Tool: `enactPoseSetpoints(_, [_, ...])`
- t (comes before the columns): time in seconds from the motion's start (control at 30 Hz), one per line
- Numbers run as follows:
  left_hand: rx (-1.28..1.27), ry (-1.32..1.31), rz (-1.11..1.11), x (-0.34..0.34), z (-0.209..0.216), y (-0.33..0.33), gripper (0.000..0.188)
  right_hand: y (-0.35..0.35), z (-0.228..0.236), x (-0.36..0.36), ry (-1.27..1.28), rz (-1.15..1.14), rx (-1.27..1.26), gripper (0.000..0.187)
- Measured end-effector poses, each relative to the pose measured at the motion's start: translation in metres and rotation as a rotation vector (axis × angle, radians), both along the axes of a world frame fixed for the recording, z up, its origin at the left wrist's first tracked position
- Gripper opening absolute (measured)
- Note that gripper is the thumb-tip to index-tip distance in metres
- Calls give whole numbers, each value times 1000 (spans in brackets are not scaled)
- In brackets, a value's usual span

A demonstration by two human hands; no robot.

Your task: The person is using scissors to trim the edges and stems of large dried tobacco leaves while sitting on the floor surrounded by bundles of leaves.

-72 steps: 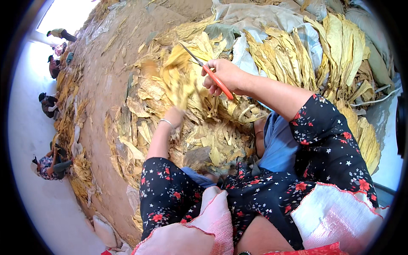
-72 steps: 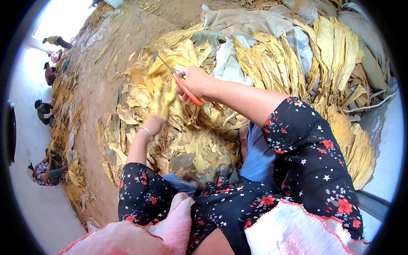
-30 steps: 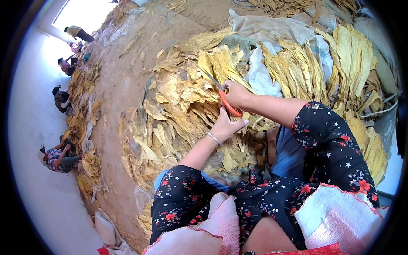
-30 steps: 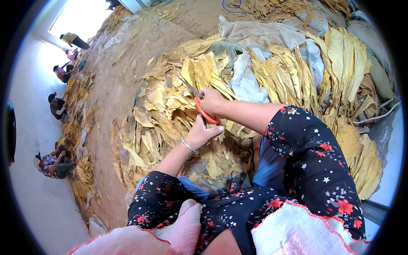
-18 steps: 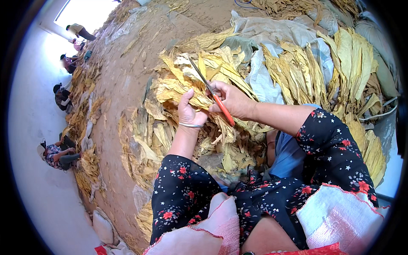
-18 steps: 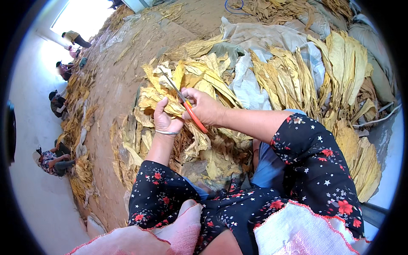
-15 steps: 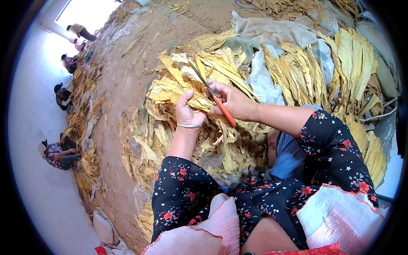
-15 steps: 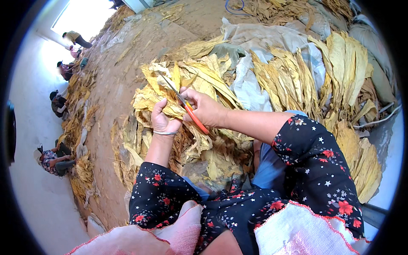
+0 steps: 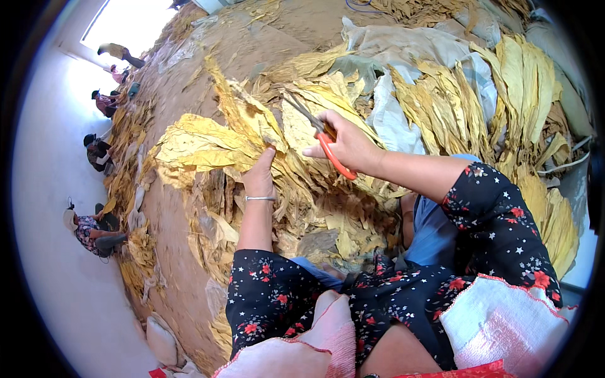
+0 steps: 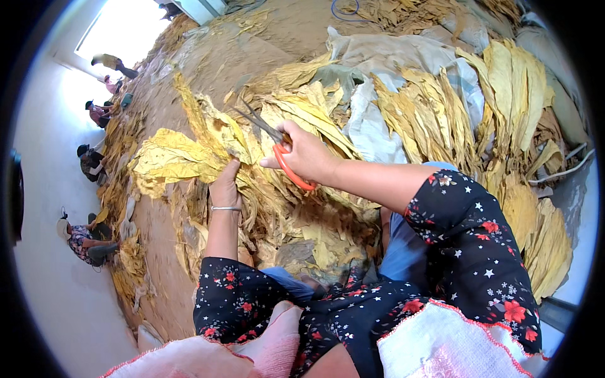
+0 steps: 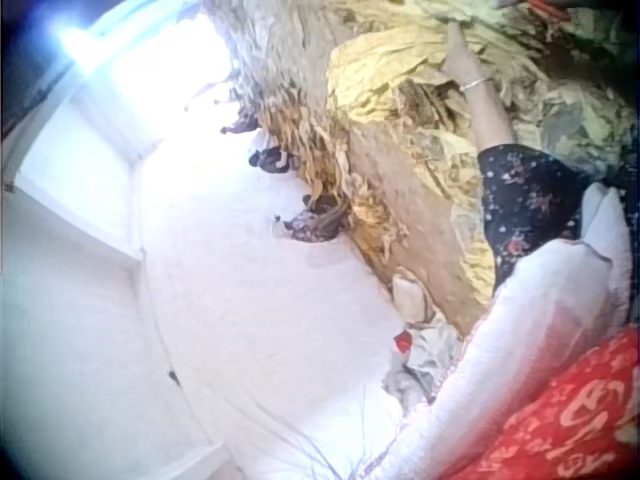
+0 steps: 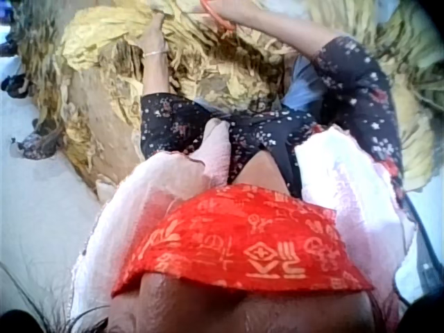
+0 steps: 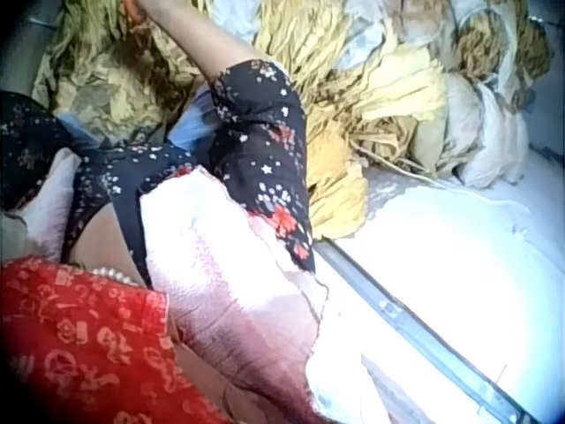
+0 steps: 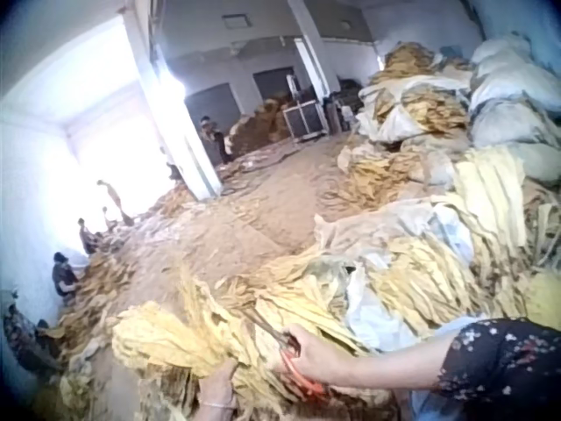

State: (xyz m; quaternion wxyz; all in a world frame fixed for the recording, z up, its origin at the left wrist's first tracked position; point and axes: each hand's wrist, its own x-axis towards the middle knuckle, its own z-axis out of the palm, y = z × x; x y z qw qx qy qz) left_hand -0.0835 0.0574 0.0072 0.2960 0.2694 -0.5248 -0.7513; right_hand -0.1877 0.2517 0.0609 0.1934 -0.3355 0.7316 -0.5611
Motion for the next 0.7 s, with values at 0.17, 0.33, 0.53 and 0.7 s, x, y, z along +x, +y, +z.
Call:
enactPoseSetpoints(0.17, [10,-34,-71,-1,0,18,35,-18,0,-13,-91,-82,-118,63])
enactPoseSetpoints(0.33, [-33,-40,-153,-5,15,44,50,-31,3,-36,-155,-167,-273,71])
enactPoseSetpoints(0.53, [-37,-189,-178,0,1,53,40,-36,-1,-47,-296,-144,-224,53])
enactPoseSetpoints(0.7, [81,-179,-264,2,6,51,36,-36,-8,-57,-713,-27,-408,42])
